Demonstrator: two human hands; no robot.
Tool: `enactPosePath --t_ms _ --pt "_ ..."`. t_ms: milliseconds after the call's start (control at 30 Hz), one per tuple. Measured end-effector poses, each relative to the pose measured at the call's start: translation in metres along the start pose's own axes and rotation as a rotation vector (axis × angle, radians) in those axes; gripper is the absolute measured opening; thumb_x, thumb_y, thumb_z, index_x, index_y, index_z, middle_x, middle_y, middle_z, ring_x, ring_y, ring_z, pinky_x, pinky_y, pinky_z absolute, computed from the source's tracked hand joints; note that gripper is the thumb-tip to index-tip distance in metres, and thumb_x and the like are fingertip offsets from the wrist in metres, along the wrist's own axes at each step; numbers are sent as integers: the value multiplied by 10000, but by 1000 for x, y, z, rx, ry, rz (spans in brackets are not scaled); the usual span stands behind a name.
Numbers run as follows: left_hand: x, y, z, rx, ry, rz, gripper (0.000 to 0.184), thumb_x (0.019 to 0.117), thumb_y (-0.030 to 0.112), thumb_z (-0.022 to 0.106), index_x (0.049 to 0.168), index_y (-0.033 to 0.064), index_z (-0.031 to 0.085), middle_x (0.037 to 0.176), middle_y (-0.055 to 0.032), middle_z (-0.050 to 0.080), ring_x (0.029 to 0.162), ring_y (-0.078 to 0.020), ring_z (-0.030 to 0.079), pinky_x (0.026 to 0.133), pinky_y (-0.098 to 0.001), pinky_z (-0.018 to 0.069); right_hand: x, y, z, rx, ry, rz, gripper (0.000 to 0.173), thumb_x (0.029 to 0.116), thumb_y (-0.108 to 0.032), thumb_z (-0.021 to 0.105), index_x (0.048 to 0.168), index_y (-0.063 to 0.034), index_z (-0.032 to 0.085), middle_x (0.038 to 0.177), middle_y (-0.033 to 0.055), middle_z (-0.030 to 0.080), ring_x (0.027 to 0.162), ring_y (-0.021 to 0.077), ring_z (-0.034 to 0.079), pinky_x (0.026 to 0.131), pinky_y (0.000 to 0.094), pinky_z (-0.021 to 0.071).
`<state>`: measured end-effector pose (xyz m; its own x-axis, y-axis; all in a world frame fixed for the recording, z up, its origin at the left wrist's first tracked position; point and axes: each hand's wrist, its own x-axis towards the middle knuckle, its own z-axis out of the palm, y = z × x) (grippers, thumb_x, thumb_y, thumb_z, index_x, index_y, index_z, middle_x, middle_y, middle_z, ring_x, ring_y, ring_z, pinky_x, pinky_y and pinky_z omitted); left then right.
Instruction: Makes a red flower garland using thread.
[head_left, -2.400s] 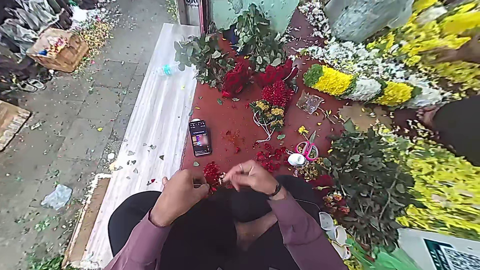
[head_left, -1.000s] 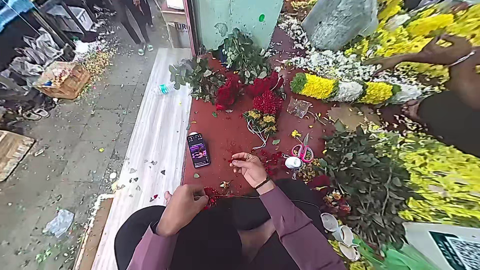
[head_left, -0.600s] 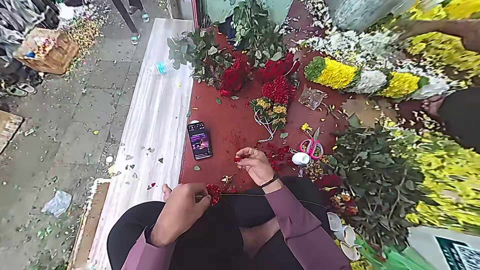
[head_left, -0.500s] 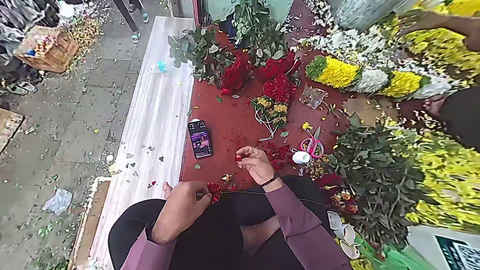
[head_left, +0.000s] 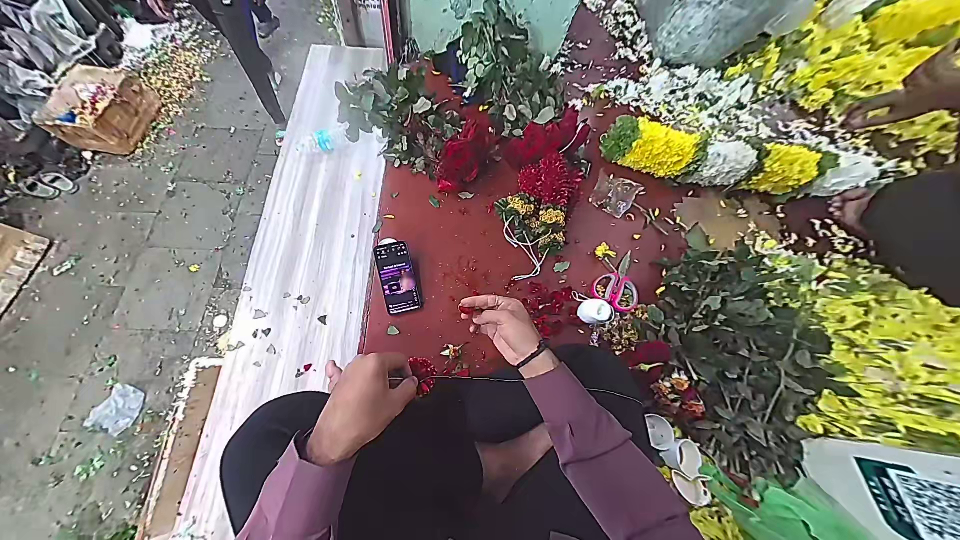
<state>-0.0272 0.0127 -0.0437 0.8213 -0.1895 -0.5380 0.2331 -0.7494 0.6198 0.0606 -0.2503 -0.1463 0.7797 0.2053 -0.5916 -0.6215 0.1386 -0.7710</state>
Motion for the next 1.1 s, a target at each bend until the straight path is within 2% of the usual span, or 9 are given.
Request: enactPosePath --t_ms 100,200,267,433,500,633,833,1000,1100 --pt "1 0 0 11 -4 -2 167 918 366 665 854 227 733 740 81 690 684 -94 660 670 -452 566 1 -1 0 23 17 30 224 980 18 568 1144 57 716 1016 194 732 743 200 675 656 324 571" --pt "1 0 1 9 -2 5 166 924 366 669 858 229 734 743 85 697 680 -82 666 666 -437 576 3 2 -1 1 21 26 202 981 -29 637 1147 40 729 954 188 738 727 202 681 618 310 564" --pt "0 -1 1 15 6 9 163 921 362 667 849 232 733 732 88 692 668 -79 659 656 -429 572 3 3 -1 -16 9 11 206 984 -57 656 1159 30 722 963 181 739 727 203 683 615 305 565" --pt "0 -1 -1 18 -1 2 176 920 368 656 855 225 733 726 77 683 671 -93 655 667 -455 564 2 4 0 -71 -47 -74 243 923 7 705 1164 45 710 965 190 749 727 221 703 646 329 593" --pt "0 -1 0 17 -6 -4 171 921 373 657 856 234 733 734 83 689 684 -93 663 685 -469 568 0 3 2 -91 -42 -88 208 922 0 713 1125 43 725 942 188 751 712 221 704 638 329 596" --pt "1 2 -1 -12 -15 2 166 925 335 677 887 187 743 774 38 708 703 -122 676 694 -459 584 -4 -1 3 -207 -43 -135 169 941 -62 668 1084 2 732 930 132 742 730 200 694 613 331 580" --pt "2 2 0 -13 -26 -20 165 907 330 679 874 183 745 785 40 723 718 -120 689 697 -452 582 1 9 0 -188 -60 -200 140 932 -25 625 982 11 750 847 144 738 655 208 680 579 334 579" --pt "4 -1 -1 0 -21 -10 169 903 336 673 861 186 738 762 41 704 716 -125 665 700 -468 539 4 12 2 -167 -76 -230 187 934 -6 593 1023 27 753 896 174 746 693 231 700 592 345 591" --pt "4 -1 0 -19 -15 -9 170 905 322 673 862 171 740 762 31 709 713 -130 676 697 -459 560 1 13 2 -185 -103 -274 224 874 15 651 1074 25 751 941 174 748 719 233 703 620 350 598"
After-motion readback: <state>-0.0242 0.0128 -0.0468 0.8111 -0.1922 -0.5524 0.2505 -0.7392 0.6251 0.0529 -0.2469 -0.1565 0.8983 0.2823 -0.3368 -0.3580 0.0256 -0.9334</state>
